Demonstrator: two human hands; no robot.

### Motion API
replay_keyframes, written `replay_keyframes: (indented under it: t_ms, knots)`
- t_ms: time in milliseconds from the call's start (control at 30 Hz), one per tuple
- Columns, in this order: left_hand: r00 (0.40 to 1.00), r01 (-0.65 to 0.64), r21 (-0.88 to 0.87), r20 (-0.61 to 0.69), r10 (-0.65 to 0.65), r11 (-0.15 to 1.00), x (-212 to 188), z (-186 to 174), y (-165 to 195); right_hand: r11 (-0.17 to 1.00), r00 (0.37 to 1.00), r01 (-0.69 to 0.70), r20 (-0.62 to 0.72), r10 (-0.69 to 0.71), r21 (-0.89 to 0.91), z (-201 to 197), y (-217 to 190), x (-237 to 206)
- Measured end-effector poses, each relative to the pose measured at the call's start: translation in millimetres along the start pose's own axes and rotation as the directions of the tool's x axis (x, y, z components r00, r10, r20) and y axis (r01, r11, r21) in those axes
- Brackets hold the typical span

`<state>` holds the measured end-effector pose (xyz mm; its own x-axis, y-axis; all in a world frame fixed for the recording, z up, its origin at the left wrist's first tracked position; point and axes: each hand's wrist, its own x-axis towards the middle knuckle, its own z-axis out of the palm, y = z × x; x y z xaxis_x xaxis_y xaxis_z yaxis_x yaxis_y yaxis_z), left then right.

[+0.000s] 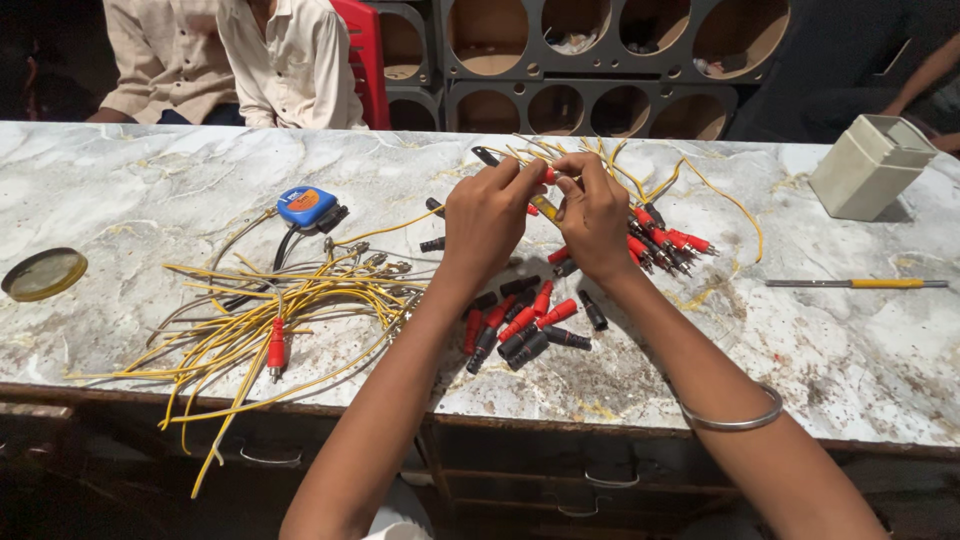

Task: The person repeatedly picks up yellow audio cables and red or black RCA connectors from a cluttered workbench. They align the connector with the cable end and push it on by hand, then place the assembled cable back on the table. The process is repeated for multiple cables throughout the clip.

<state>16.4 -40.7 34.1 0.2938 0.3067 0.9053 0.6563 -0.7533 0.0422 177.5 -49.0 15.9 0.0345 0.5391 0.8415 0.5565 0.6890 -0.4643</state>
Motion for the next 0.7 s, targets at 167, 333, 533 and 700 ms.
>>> replay_keyframes:
  t_ms: [167, 333, 533, 700]
  knots:
    - [0.996, -0.095, 0.088, 0.005, 0.094, 0.992, 8.3, 8.0, -6.0, 0.988, 0.99, 0.125, -0.059, -0.131, -0.094, 2.2, 1.7, -3.4]
    - [0.991, -0.123, 0.077, 0.069, 0.118, 0.989, 16.1, 26.8, -13.5, 0.995, 0.994, 0.071, -0.077, -0.076, -0.073, 1.9, 9.0, -3.2]
    - [0.993, -0.122, -0.054, -0.002, 0.122, 0.991, 6.6, 32.6, -10.5, 0.985, 0.99, 0.102, -0.086, -0.114, -0.136, 0.7, 14.2, -2.9]
    - [0.988, -0.15, -0.117, 0.0, 0.151, 0.982, 7.1, 19.7, -9.6, 0.996, 0.994, 0.064, -0.083, -0.068, -0.058, 1.2, 11.3, -3.6]
